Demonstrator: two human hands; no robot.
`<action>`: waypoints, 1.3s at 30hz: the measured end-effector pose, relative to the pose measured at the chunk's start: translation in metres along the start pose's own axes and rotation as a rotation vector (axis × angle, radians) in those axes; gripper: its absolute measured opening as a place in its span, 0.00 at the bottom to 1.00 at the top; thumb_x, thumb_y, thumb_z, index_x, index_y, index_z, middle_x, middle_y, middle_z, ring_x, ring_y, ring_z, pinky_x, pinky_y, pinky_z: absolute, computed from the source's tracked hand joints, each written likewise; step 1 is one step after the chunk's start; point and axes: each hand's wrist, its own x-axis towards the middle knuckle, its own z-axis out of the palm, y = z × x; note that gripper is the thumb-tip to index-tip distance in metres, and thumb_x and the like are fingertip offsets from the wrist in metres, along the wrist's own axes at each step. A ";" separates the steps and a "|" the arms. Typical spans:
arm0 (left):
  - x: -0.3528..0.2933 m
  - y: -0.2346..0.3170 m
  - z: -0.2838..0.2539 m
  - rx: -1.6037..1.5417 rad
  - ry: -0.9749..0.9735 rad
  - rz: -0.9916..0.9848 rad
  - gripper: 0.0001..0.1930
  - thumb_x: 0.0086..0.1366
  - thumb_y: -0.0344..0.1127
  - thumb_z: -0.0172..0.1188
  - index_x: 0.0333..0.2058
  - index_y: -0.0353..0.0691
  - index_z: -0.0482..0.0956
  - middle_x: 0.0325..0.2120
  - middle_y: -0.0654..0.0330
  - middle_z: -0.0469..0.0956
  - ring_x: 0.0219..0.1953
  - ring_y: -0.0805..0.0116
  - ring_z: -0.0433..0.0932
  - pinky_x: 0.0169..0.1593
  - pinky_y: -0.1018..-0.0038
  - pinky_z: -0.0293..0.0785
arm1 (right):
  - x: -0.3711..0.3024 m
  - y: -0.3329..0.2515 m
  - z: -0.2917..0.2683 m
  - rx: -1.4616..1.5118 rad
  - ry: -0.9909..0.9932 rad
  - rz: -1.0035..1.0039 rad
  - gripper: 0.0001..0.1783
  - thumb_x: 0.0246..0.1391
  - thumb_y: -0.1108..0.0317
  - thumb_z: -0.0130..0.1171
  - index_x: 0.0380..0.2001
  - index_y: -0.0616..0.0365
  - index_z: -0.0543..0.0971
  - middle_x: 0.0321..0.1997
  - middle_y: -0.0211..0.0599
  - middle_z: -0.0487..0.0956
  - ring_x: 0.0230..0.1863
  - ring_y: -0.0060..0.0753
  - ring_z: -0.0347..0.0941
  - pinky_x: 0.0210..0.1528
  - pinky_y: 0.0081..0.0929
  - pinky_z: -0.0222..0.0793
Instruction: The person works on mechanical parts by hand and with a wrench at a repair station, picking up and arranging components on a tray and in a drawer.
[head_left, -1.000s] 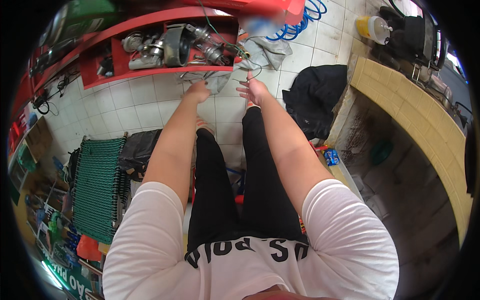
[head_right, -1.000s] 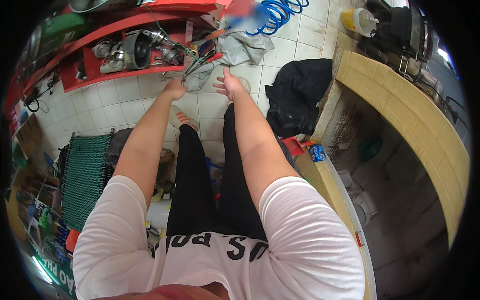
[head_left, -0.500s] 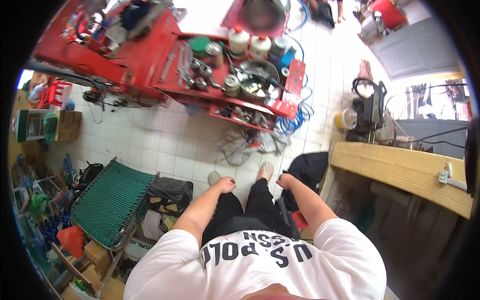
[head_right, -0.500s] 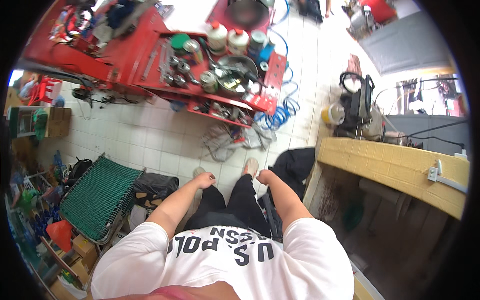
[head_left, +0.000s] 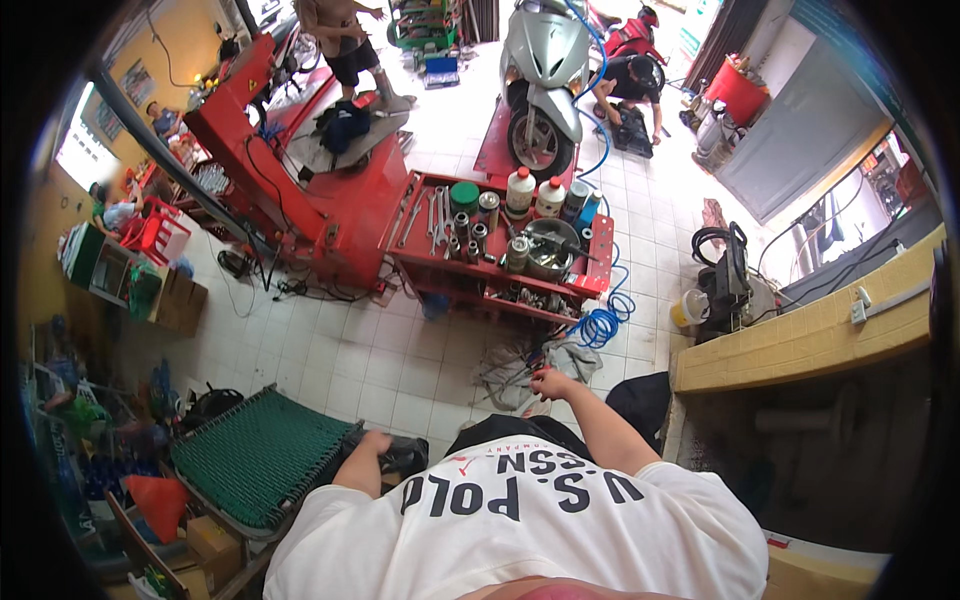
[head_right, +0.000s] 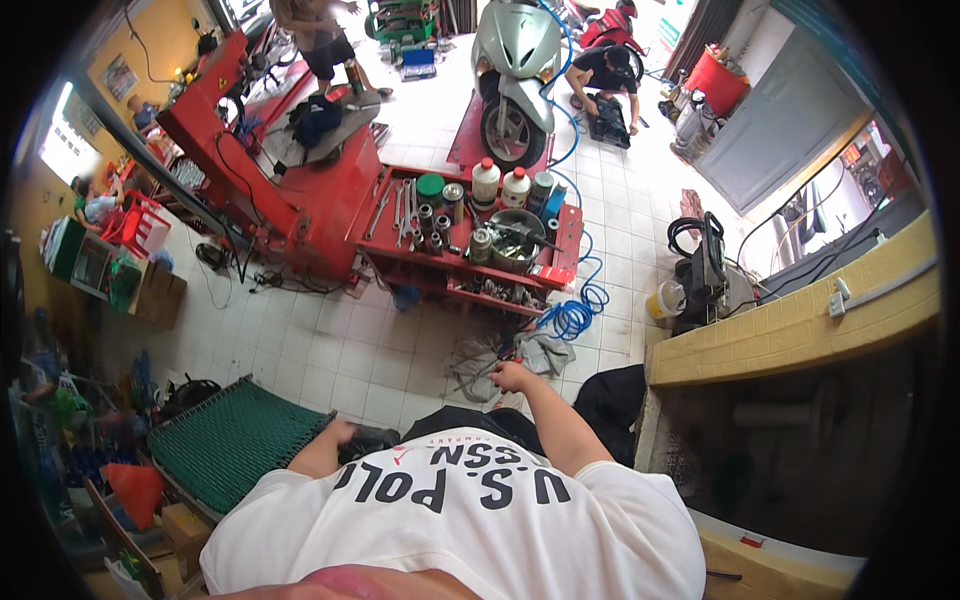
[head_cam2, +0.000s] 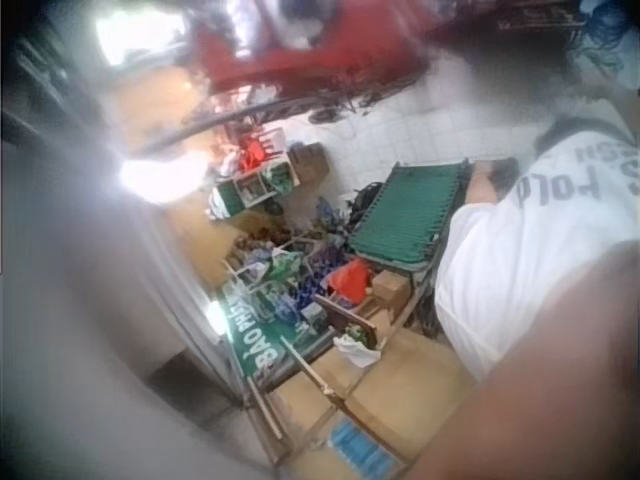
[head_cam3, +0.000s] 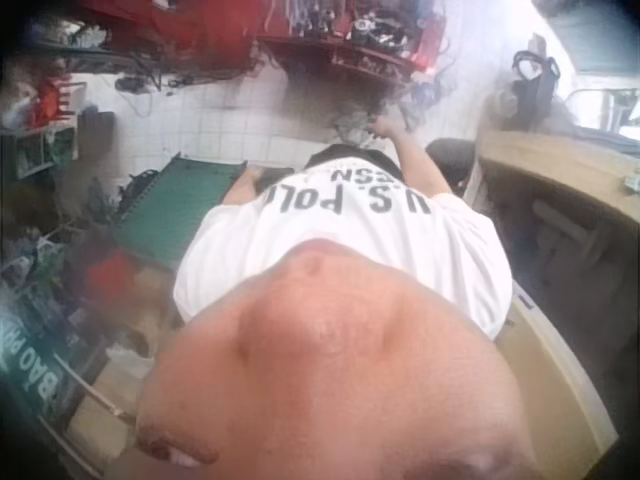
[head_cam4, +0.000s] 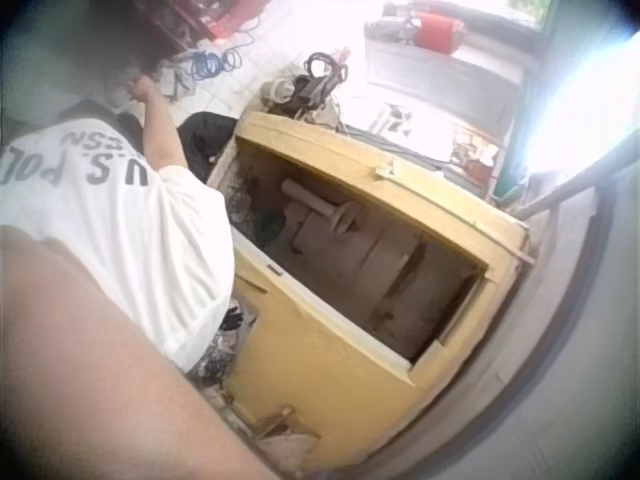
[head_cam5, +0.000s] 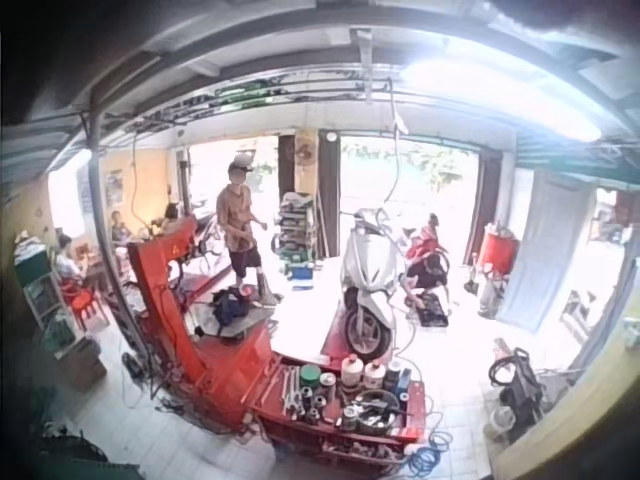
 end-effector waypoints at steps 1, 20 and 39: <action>-0.012 -0.014 0.004 0.077 -0.078 -0.030 0.26 0.64 0.50 0.59 0.53 0.37 0.85 0.54 0.39 0.82 0.60 0.43 0.79 0.65 0.56 0.73 | -0.005 0.003 0.001 0.028 -0.002 -0.004 0.26 0.68 0.51 0.56 0.59 0.58 0.78 0.46 0.40 0.88 0.36 0.34 0.87 0.33 0.36 0.81; 0.041 0.246 -0.151 -0.459 0.123 0.431 0.24 0.68 0.48 0.65 0.54 0.35 0.82 0.42 0.52 0.87 0.41 0.61 0.85 0.47 0.64 0.81 | -0.003 0.085 -0.075 0.018 -0.058 0.355 0.24 0.66 0.55 0.54 0.57 0.59 0.81 0.50 0.38 0.89 0.44 0.41 0.88 0.42 0.45 0.82; 0.185 0.384 -0.493 -1.251 -0.905 0.578 0.17 0.76 0.52 0.55 0.51 0.48 0.79 0.48 0.63 0.85 0.46 0.67 0.82 0.50 0.64 0.79 | 0.112 -0.190 -0.098 0.947 0.321 0.019 0.24 0.71 0.51 0.58 0.58 0.58 0.77 0.51 0.38 0.86 0.41 0.30 0.84 0.39 0.30 0.80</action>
